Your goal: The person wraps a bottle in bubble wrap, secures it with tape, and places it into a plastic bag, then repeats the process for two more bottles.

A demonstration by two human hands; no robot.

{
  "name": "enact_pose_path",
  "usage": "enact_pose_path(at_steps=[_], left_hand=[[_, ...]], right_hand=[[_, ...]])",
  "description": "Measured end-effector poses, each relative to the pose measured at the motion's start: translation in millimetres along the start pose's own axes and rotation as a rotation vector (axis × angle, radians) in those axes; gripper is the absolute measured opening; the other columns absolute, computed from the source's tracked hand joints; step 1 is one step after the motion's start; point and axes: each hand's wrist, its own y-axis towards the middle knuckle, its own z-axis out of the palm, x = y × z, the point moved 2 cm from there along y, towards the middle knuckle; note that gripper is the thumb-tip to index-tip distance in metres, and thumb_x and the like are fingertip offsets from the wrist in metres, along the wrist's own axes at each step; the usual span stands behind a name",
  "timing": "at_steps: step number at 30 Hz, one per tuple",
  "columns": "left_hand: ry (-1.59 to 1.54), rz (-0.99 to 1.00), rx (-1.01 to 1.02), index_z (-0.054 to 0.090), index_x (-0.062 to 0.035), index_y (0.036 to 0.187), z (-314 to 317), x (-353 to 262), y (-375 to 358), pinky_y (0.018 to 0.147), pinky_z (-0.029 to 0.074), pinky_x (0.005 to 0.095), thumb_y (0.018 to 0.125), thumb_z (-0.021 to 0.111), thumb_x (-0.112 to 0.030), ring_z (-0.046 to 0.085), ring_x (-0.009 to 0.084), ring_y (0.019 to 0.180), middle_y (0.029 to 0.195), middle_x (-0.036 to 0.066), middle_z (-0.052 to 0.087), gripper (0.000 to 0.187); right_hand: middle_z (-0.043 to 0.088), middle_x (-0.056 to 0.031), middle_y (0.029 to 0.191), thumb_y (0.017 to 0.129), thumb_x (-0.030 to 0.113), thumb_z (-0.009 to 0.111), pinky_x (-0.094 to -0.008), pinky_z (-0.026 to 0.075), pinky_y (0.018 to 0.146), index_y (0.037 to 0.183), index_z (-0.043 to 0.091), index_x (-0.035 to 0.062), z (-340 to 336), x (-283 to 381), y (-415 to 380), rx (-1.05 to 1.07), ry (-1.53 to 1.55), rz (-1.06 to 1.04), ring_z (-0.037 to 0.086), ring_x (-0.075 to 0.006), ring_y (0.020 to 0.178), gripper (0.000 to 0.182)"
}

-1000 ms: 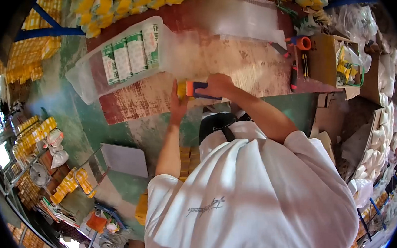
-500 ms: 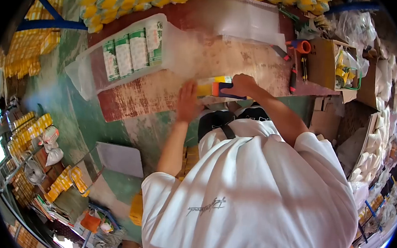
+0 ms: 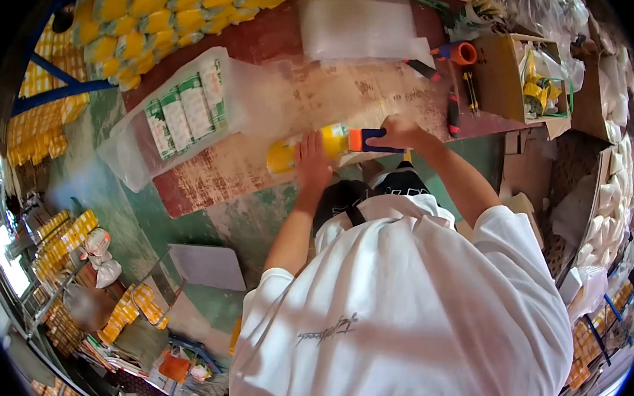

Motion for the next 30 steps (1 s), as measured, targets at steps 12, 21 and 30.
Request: enact_pose_path(at_steps=[12, 21, 30], left_hand=[[-0.148, 0.143, 0.122, 0.053, -0.0089, 0.14, -48.0, -28.8, 53.6, 0.114, 0.039, 0.0489, 0.068, 0.084, -0.02, 0.055, 0.0338, 0.13, 0.135, 0.013, 0.059, 0.08], [-0.212, -0.018, -0.01, 0.043, -0.0077, 0.15, -197.1, 17.4, -2.2, 0.116, 0.039, 0.0518, 0.063, 0.087, -0.02, 0.045, 0.0408, 0.14, 0.148, 0.017, 0.048, 0.098], [-0.122, -0.043, -0.258, 0.042, -0.008, 0.151, -182.0, 35.3, -15.9, 0.118, 0.033, 0.0561, 0.072, 0.083, -0.035, 0.037, 0.0422, 0.146, 0.153, 0.015, 0.044, 0.093]], right_hand=[[0.072, -0.0195, 0.07, 0.083, 0.066, 0.072, -0.0394, 0.058, 0.067, 0.086, 0.078, -0.0035, -5.0, -65.6, -24.7, -0.008, 0.315, -0.084, 0.073, -0.0299, 0.066, 0.07], [0.074, -0.0222, 0.083, 0.083, 0.074, 0.065, -0.0457, 0.057, 0.078, 0.089, 0.08, -0.0005, -34.1, 84.5, -19.9, -0.086, 0.237, -0.357, 0.073, -0.0372, 0.082, 0.076], [0.075, -0.0243, 0.089, 0.078, 0.076, 0.067, -0.0462, 0.058, 0.082, 0.093, 0.08, -0.0004, -31.7, 97.0, -35.3, -0.078, 0.156, -0.227, 0.074, -0.0403, 0.088, 0.079]])
